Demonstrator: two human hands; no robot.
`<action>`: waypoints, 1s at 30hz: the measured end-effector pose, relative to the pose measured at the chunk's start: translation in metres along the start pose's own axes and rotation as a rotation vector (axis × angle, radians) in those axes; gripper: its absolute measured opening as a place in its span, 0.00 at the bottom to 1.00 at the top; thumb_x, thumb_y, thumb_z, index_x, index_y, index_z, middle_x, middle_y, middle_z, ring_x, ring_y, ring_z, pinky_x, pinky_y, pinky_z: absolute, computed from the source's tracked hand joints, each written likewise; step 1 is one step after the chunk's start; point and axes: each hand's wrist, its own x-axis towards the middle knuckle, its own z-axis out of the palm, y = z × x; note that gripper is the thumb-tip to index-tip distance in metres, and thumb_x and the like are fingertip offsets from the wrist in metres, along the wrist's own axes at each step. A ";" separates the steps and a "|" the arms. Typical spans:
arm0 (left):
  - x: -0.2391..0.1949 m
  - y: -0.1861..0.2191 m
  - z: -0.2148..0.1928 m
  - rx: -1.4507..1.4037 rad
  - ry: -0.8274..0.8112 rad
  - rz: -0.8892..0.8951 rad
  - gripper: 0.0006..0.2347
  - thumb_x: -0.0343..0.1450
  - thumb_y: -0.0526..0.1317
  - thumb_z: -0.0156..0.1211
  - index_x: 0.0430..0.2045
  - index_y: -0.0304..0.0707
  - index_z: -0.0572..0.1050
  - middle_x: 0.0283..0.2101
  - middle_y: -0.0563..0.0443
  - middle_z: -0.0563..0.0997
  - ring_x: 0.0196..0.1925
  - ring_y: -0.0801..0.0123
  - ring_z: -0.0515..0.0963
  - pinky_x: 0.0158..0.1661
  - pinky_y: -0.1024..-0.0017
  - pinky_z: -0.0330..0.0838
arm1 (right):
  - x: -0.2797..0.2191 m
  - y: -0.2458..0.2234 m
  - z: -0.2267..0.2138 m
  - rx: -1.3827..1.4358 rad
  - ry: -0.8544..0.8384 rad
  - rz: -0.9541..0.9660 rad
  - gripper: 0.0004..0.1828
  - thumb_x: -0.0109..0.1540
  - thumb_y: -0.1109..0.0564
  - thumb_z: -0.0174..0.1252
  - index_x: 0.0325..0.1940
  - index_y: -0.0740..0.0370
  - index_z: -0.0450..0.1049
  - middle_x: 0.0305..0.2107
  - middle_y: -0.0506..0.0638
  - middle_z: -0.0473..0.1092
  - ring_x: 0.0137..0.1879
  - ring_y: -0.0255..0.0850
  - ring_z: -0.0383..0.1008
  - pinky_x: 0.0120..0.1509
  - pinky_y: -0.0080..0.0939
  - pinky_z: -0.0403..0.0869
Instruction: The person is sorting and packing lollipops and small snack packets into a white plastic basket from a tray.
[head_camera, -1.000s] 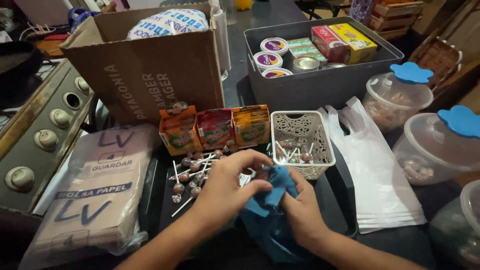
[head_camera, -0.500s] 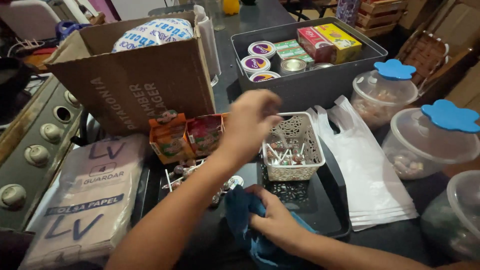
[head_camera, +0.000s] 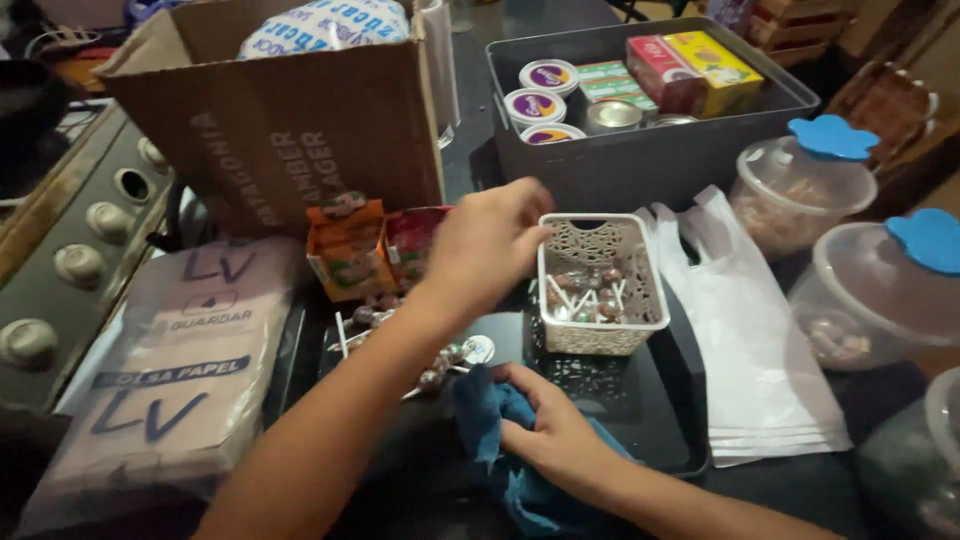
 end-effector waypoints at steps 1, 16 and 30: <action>-0.011 -0.011 -0.008 0.007 0.003 -0.008 0.05 0.62 0.41 0.58 0.28 0.48 0.74 0.29 0.57 0.82 0.34 0.60 0.80 0.30 0.59 0.67 | 0.000 -0.002 0.002 0.004 -0.010 -0.001 0.17 0.53 0.56 0.56 0.47 0.57 0.72 0.39 0.44 0.74 0.45 0.30 0.72 0.51 0.31 0.70; -0.063 -0.098 0.024 0.732 -0.326 -0.247 0.07 0.66 0.43 0.54 0.31 0.49 0.78 0.37 0.52 0.77 0.40 0.54 0.76 0.38 0.57 0.64 | 0.005 -0.008 0.006 0.302 0.173 0.257 0.13 0.52 0.60 0.61 0.40 0.64 0.74 0.29 0.53 0.74 0.35 0.38 0.72 0.41 0.36 0.71; -0.086 0.014 -0.059 -0.200 -0.515 -0.414 0.06 0.64 0.40 0.61 0.32 0.47 0.74 0.29 0.54 0.77 0.28 0.73 0.76 0.32 0.74 0.68 | -0.001 -0.002 -0.001 0.038 0.443 -0.193 0.34 0.58 0.43 0.46 0.66 0.56 0.55 0.60 0.49 0.62 0.65 0.36 0.61 0.69 0.38 0.58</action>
